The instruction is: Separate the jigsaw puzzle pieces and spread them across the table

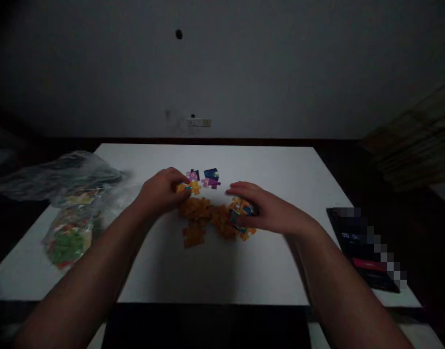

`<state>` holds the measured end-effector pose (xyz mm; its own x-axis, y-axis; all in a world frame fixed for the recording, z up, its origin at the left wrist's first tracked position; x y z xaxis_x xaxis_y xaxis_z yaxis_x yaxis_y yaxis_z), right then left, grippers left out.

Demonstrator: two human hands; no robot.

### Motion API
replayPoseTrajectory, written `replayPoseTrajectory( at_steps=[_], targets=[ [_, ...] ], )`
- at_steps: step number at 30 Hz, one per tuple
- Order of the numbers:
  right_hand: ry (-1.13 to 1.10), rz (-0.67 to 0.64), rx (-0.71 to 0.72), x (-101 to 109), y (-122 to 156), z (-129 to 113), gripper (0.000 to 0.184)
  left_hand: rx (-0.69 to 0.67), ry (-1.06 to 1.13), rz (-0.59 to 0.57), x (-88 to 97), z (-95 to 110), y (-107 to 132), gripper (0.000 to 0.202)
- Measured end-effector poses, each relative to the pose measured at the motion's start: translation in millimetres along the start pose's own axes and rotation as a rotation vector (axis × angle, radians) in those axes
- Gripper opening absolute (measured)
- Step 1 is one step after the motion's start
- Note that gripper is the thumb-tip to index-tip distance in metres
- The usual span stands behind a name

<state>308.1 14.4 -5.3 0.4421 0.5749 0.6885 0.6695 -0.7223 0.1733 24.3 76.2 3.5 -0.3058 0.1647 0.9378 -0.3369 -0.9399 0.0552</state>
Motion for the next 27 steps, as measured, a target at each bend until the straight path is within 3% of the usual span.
replayPoseTrajectory(
  at_steps=[4,7,11,15,20,23,27],
  targets=[
    [0.142,-0.066,0.003,-29.7,-2.7,-6.5,0.108,0.076,-0.077,0.073,5.2,-12.2,3.1,0.043],
    [0.138,-0.086,0.043,-48.3,-9.4,-20.3,0.096,0.015,-0.073,0.078,-1.8,-10.6,0.2,0.052],
    [0.025,-0.095,0.183,-62.3,-17.6,-48.5,0.076,-0.120,-0.017,-0.017,-25.8,-2.1,-6.5,0.064],
    [-0.017,-0.024,0.175,-52.2,-18.7,-55.9,0.068,-0.214,0.096,-0.022,-36.8,6.0,-9.4,0.054],
    [-0.062,0.093,0.025,-25.4,-11.6,-32.8,0.059,-0.334,0.206,0.042,-28.9,18.6,-9.5,0.036],
    [-0.124,0.164,0.014,-14.2,-8.5,-23.2,0.055,-0.347,0.200,0.080,-23.7,21.5,-9.9,0.031],
    [-0.263,0.130,0.054,-13.9,-8.0,-26.1,0.054,-0.343,0.164,0.107,-23.2,22.0,-9.5,0.031]
  ],
)
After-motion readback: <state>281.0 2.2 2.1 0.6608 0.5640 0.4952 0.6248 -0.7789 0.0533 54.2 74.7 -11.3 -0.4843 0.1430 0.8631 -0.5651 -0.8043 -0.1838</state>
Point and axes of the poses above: each hand's wrist, its own y-axis away from the middle knuckle, its own x-axis out of the back of the hand, z = x × y, the point moved 8 cm from there along -y, towards the middle knuckle, and after that the axes turned 6 degrees about -z, right-handed, at the moved point
